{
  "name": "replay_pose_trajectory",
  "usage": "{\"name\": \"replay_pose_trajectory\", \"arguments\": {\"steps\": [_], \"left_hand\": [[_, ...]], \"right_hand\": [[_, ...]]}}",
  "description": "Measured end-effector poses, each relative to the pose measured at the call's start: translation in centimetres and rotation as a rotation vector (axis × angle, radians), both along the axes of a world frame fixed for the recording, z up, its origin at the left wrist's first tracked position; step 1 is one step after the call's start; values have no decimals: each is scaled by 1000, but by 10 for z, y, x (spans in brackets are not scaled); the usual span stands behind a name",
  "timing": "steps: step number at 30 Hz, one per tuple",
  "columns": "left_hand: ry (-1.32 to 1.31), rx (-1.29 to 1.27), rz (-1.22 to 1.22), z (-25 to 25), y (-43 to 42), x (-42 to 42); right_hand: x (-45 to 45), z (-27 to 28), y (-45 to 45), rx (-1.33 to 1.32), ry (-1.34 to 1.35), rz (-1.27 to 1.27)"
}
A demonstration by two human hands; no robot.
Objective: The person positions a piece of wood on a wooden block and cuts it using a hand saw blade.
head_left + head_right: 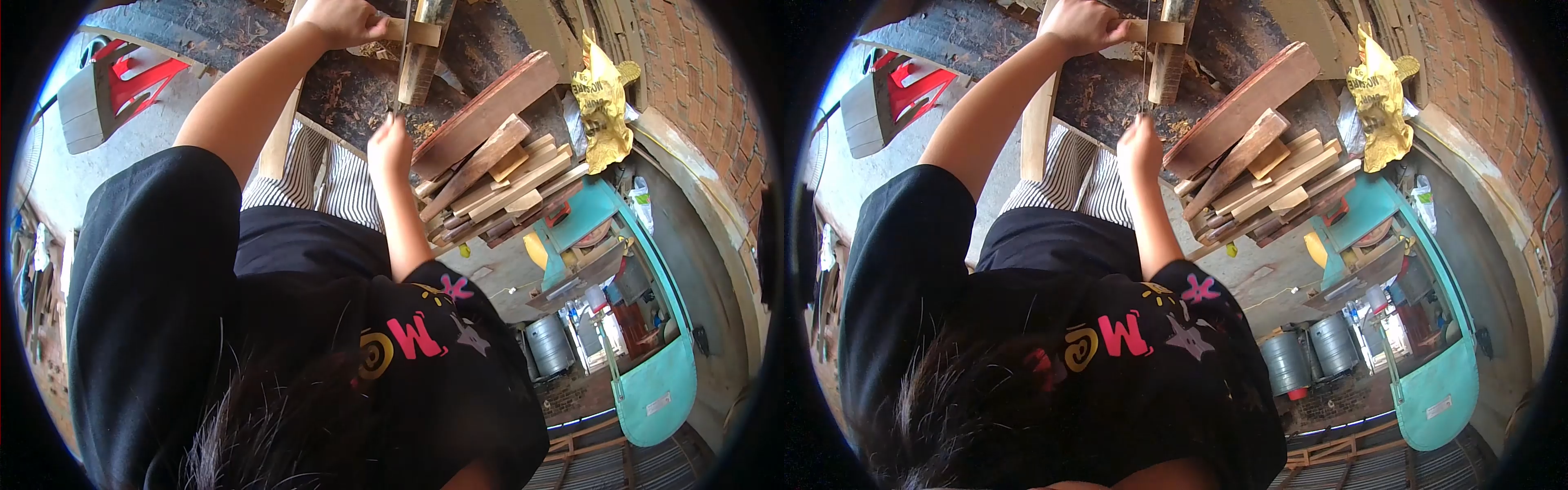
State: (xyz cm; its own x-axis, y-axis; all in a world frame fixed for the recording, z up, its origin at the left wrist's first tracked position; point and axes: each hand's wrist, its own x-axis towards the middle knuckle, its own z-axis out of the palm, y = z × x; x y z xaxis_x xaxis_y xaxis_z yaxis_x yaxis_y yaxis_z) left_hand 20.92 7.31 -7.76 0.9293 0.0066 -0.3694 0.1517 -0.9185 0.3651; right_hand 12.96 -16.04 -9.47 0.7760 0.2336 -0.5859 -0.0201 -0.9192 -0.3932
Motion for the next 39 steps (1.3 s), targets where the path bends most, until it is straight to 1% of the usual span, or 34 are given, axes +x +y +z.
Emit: {"name": "replay_pose_trajectory", "arguments": {"steps": [1, 2, 3, 4, 6, 7, 8, 9, 10, 12, 15, 18, 20, 22, 24, 26, 28, 31, 34, 39], "left_hand": [[-6, -9, -4, 0, 0, 0], [-5, -7, -3, 0, 0, -1], [0, 6, 1, 0, -1, -2], [5, 17, 4, -1, -2, -4], [4, 42, 8, -2, -1, -1], [4, 51, 11, -2, -1, 0], [2, 47, 13, -2, -1, 0], [-5, 31, 19, -2, -2, 0], [-12, 17, 28, -3, -2, 1], [-20, -4, 51, -4, -1, -1], [-9, -4, 59, -6, -1, -4], [3, 3, 49, -3, 0, -1], [4, -7, 43, -3, 0, -1], [-73, -30, 75, -6, 0, -3], [-29, -20, 54, -3, 1, -1], [16, -5, 40, -3, 3, -2], [-7, -10, 47, -3, 3, -5], [-49, -10, 46, -3, 3, -4], [-88, -8, 41, -3, 4, -5], [-152, -18, 37, -5, 1, -7]], "right_hand": [[16, 0, 18, 59, -116, 31], [31, -6, 32, 124, -131, 2], [46, 3, 49, 94, -157, 26], [45, 2, 49, 93, -155, 27], [42, -2, 49, 137, -241, 56], [31, -4, 38, 123, -93, -50], [13, -10, 23, 128, -208, -15], [-4, -7, 9, 73, -154, -28], [-20, -9, -6, 21, -183, 57], [-34, -7, -18, 44, -180, 42], [-8, -19, 2, 78, -219, 46], [41, -12, 43, 57, -262, 63], [37, -8, 43, 78, -250, 24], [17, -11, 30, 120, -257, -28], [-12, -10, 3, 43, -182, 6], [-28, -9, -17, 144, -312, 49], [-21, 3, -17, 149, -273, 12], [4, 11, -13, 20, -152, 54], [27, 19, -2, 59, -194, 85], [38, 34, 6, 81, -150, 85]]}}
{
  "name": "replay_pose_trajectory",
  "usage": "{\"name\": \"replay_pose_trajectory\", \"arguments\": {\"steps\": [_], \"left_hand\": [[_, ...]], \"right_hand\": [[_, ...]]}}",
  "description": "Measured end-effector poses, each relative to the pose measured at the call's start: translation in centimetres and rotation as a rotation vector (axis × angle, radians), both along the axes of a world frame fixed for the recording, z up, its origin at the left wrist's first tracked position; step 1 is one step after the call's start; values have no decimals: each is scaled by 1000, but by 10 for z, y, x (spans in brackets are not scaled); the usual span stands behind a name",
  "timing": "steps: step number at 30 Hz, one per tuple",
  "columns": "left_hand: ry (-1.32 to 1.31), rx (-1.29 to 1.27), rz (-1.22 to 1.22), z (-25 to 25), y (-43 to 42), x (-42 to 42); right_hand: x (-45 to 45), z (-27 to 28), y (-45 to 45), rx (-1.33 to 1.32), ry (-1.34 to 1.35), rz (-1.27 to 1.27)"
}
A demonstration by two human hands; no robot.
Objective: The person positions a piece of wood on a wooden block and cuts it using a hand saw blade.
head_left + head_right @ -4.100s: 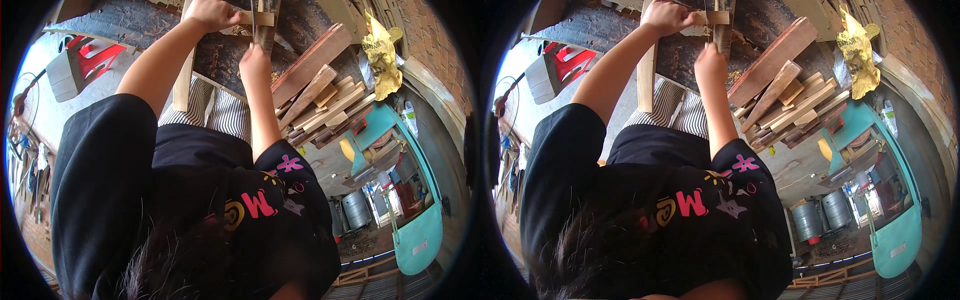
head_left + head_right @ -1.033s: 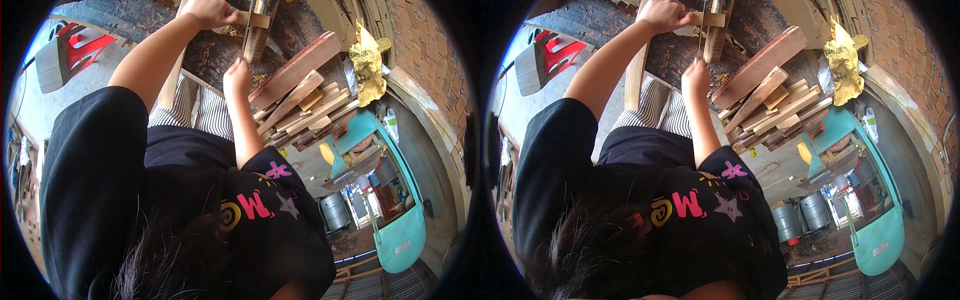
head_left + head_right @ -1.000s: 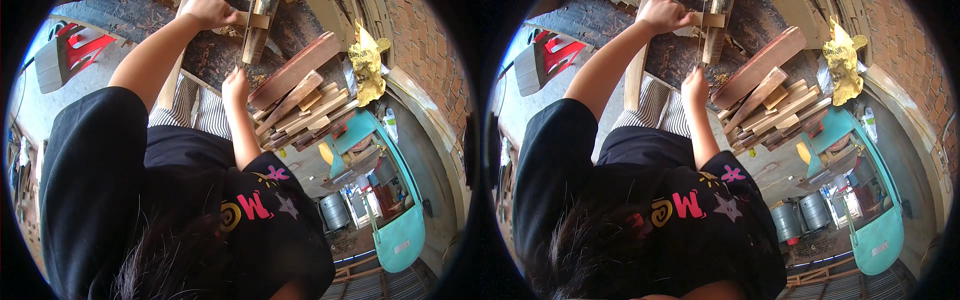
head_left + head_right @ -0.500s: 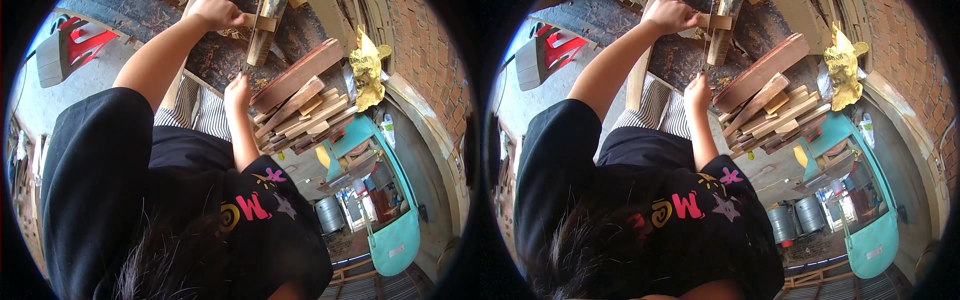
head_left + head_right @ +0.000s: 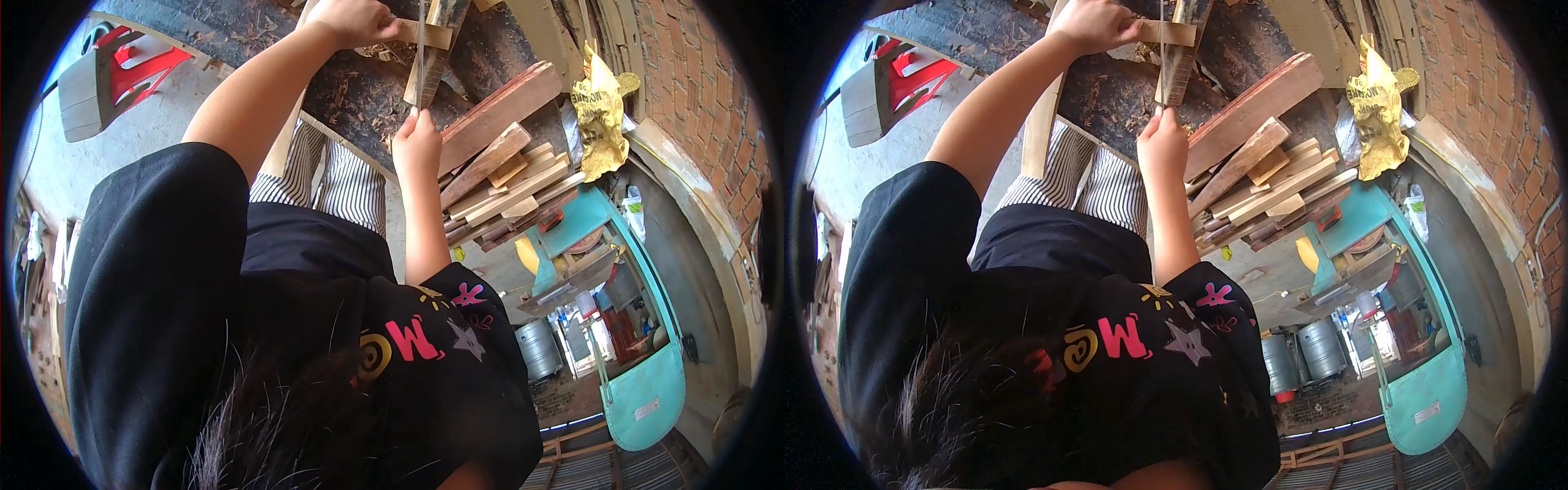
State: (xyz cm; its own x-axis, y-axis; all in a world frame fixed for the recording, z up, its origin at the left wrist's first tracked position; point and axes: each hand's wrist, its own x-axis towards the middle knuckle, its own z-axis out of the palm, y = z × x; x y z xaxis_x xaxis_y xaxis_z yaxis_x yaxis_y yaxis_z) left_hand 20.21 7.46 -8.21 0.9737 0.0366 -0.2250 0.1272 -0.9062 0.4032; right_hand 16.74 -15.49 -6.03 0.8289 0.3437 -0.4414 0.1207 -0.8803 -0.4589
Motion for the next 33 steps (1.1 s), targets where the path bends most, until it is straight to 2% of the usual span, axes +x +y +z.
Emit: {"name": "replay_pose_trajectory", "arguments": {"steps": [5, 7, 12, 15, 17, 19, 23, 27, 31, 32, 33], "left_hand": [[-62, -10, 7, -7, 0, 0], [-190, -110, -11, -24, 0, -1], [-189, -110, -43, -27, 1, -2], [-152, -75, -30, -20, 1, 0], [-131, -49, -36, -17, -1, 0], [-29, -1, -19, -17, -2, 1], [-94, 31, -32, -39, -1, -1], [-73, 70, -53, -37, -3, -1], [-50, 83, -53, -35, -3, 2], [-52, 84, -57, -34, -3, 3], [-17, 89, -82, -28, -4, 4]], "right_hand": [[-16, 17, -12, -103, 31, 35], [-25, 27, -19, -151, 87, 1], [-22, 44, -11, -183, 146, -62], [8, 31, 21, -112, 263, -65], [24, 19, 40, -99, 116, 16], [26, 26, 36, -102, 149, 0], [-1, 51, -1, -166, 246, -43], [-3, 51, -5, -186, 187, -3], [29, 10, 36, 0, 221, -65], [27, 1, 39, 74, 191, -101], [21, 1, 39, 31, 14, 9]]}}
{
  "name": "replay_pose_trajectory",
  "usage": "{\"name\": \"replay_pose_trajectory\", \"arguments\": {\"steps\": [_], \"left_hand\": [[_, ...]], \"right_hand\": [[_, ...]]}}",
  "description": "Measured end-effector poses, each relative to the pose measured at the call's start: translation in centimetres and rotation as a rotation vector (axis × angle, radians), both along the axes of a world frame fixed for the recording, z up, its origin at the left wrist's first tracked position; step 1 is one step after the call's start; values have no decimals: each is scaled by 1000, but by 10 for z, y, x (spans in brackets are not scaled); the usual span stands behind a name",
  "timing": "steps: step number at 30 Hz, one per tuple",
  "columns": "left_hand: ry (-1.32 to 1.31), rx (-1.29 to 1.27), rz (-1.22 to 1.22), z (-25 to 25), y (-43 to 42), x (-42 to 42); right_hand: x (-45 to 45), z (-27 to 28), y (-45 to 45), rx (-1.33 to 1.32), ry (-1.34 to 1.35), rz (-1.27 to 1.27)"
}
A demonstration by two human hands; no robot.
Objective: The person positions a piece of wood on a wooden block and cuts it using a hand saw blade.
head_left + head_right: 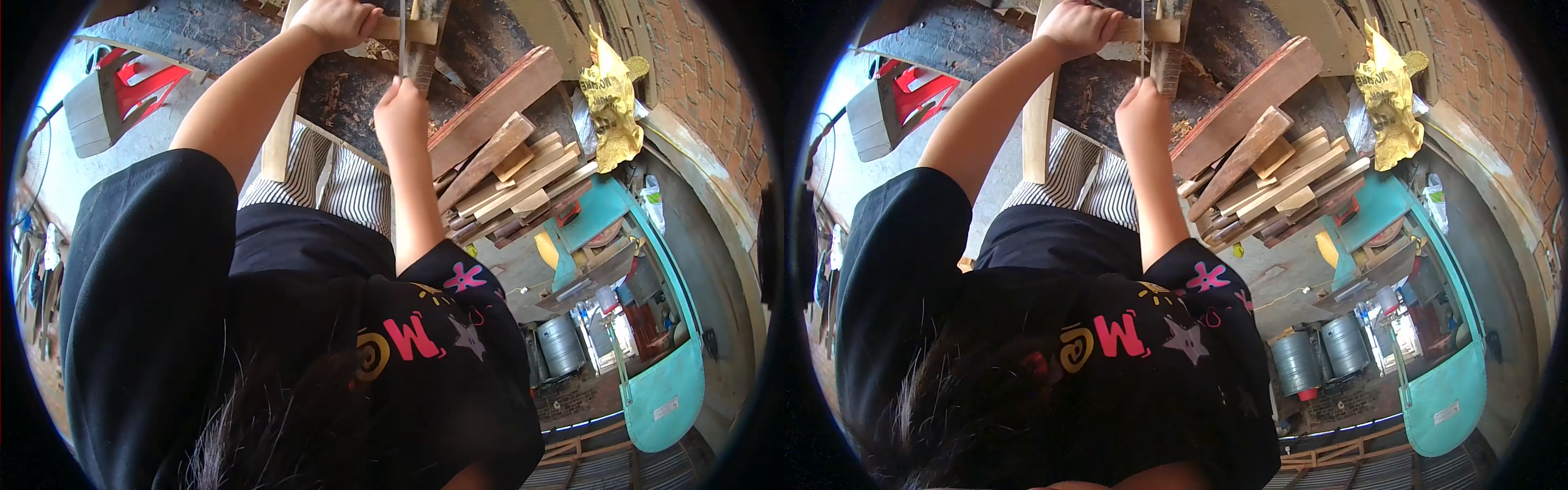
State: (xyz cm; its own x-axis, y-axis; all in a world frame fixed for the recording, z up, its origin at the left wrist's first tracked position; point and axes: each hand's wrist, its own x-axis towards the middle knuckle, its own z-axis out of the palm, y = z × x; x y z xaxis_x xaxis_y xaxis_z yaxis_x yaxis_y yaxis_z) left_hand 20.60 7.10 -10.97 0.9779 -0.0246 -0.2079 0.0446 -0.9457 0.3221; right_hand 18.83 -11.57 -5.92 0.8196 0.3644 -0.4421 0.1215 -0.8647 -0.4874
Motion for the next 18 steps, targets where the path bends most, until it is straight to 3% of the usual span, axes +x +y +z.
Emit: {"name": "replay_pose_trajectory", "arguments": {"steps": [4, 9, 13, 15, 18], "left_hand": [[75, 21, -25, -2, 0, 1], [59, -2, 40, -5, -1, -3], [3, -7, 41, -7, -3, -4], [-29, -9, 28, -7, -2, -4], [-11, 17, 10, -5, -4, -1]], "right_hand": [[-26, 28, -36, -148, 271, -108], [-37, 46, -40, -173, 283, -121], [-10, 8, -7, 10, 258, -138], [-6, -6, 3, -20, 37, -61], [-27, 5, -16, -75, 237, -146]]}}
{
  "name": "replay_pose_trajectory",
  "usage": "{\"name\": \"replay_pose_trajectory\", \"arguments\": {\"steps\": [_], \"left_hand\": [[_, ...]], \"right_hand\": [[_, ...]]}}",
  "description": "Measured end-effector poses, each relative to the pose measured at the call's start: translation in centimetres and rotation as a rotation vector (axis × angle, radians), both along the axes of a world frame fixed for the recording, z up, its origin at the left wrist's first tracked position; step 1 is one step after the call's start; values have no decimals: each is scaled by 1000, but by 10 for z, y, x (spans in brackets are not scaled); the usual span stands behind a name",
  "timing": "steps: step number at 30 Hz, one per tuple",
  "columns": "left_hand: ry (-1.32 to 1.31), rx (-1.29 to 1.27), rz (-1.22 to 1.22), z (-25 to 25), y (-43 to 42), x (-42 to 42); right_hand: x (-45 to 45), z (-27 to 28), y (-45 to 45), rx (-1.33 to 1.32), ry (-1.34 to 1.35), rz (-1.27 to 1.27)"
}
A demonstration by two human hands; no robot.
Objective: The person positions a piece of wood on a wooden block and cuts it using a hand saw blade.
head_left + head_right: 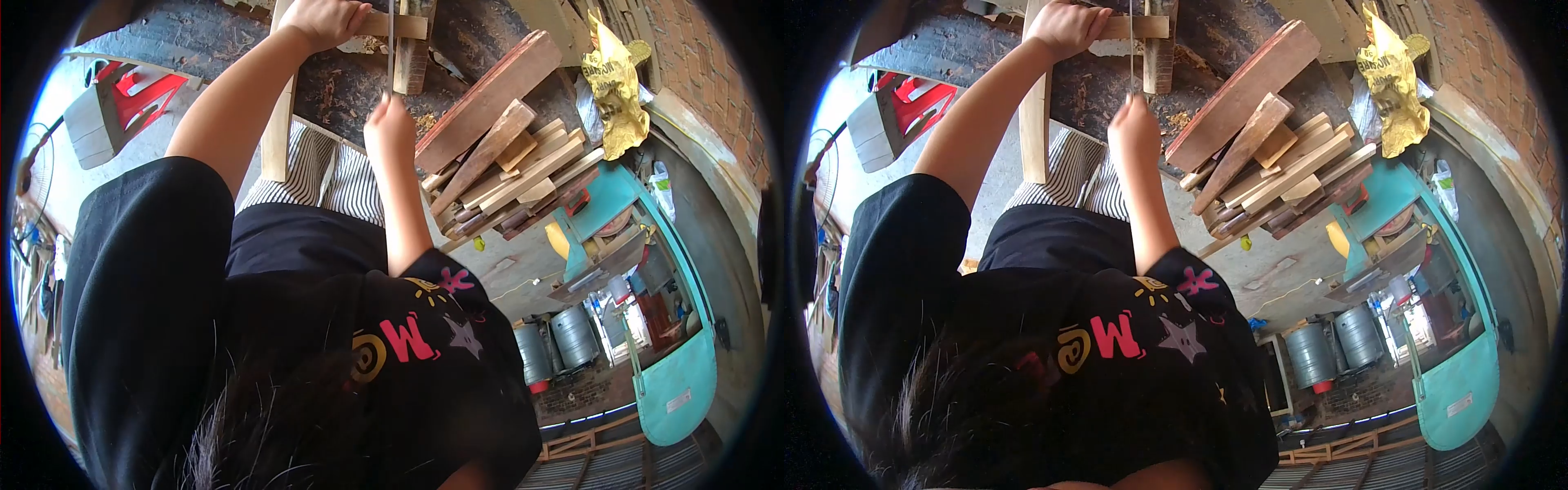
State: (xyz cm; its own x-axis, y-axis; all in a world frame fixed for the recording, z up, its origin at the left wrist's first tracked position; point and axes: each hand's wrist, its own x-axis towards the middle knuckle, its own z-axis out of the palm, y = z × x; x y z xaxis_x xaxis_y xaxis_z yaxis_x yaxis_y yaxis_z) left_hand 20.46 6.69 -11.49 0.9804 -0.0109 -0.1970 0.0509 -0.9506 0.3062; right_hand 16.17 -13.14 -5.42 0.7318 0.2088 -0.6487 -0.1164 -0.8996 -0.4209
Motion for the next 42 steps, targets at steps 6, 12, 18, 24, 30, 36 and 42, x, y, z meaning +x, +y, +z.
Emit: {"name": "replay_pose_trajectory", "arguments": {"steps": [6, 12, 18, 24, 30, 36, 42], "left_hand": [[15, 9, 4, 1, 1, 0], [16, 44, -19, 0, 0, 1], [51, 0, 16, 5, 0, 1], [7, 29, 14, 1, 0, 1], [88, 43, 46, 4, -1, 1], [34, -1, 6, 5, 1, 0], [58, 18, 0, 5, 1, 2]], "right_hand": [[-20, 14, -23, -22, -107, 14], [23, -2, 18, 75, -143, 22], [-21, 38, -36, -98, 20, 33], [18, 0, 5, 104, -44, 37], [18, 2, 1, 62, -176, 118], [-14, 35, -34, -110, -68, 170], [34, -16, 15, 39, -294, 189]]}}
